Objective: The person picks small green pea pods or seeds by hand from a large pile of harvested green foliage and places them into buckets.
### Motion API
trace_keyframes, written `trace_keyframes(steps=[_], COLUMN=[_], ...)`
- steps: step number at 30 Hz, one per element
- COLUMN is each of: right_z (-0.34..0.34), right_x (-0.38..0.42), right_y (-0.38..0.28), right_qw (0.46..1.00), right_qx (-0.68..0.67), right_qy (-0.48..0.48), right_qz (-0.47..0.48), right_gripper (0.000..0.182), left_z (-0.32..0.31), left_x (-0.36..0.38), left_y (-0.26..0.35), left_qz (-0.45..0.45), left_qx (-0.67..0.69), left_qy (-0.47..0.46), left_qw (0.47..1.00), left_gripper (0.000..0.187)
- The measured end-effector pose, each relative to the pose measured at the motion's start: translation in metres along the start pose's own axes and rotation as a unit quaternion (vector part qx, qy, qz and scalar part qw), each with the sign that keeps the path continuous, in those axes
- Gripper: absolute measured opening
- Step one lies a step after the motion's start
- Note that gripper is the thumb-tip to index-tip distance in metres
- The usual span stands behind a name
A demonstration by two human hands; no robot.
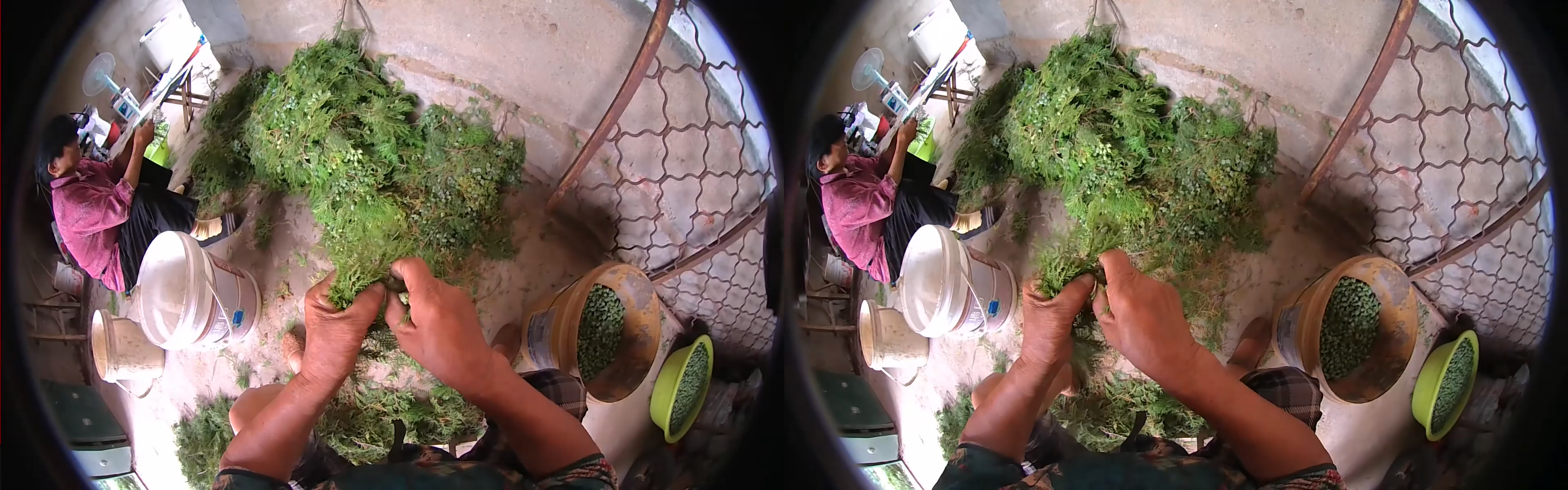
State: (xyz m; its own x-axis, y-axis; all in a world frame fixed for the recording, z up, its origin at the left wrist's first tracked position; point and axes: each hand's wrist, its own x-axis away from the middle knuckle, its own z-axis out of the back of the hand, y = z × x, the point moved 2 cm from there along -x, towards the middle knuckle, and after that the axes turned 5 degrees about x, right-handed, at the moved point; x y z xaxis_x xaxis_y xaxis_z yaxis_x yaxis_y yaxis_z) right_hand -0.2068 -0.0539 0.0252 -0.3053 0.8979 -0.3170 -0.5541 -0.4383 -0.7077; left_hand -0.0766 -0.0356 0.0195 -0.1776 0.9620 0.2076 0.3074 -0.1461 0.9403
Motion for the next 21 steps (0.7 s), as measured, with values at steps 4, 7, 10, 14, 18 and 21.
trace_keyframes(steps=[4, 7, 10, 14, 18, 21], right_z=[-0.003, 0.007, 0.031, 0.028, 0.024, 0.022], right_x=[-0.001, -0.005, -0.013, -0.010, -0.009, -0.007], right_y=[0.001, 0.001, 0.005, 0.013, 0.016, 0.019], right_qw=[0.997, 0.974, 0.824, 0.645, 0.605, 0.608], right_qx=[-0.001, -0.207, -0.529, -0.721, -0.746, -0.737], right_qy=[0.032, 0.087, -0.018, -0.057, -0.066, -0.073], right_qz=[0.072, 0.021, -0.203, -0.247, -0.271, -0.286], right_gripper=[0.023, 0.018, 0.015, 0.024, 0.028, 0.029], left_z=[-0.005, 0.011, 0.016, 0.007, 0.006, -0.002], left_x=[0.002, -0.008, -0.010, -0.009, -0.010, -0.004], left_y=[0.007, -0.005, -0.002, 0.004, -0.001, 0.003], left_qz=[-0.007, 0.077, 0.091, 0.139, 0.129, 0.082], left_qx=[0.022, 0.133, 0.181, 0.169, 0.112, 0.105], left_qy=[0.003, -0.004, -0.020, -0.004, 0.025, 0.032], left_qw=[1.000, 0.988, 0.979, 0.976, 0.985, 0.991], left_gripper=[0.004, 0.007, 0.020, 0.019, 0.017, 0.018])
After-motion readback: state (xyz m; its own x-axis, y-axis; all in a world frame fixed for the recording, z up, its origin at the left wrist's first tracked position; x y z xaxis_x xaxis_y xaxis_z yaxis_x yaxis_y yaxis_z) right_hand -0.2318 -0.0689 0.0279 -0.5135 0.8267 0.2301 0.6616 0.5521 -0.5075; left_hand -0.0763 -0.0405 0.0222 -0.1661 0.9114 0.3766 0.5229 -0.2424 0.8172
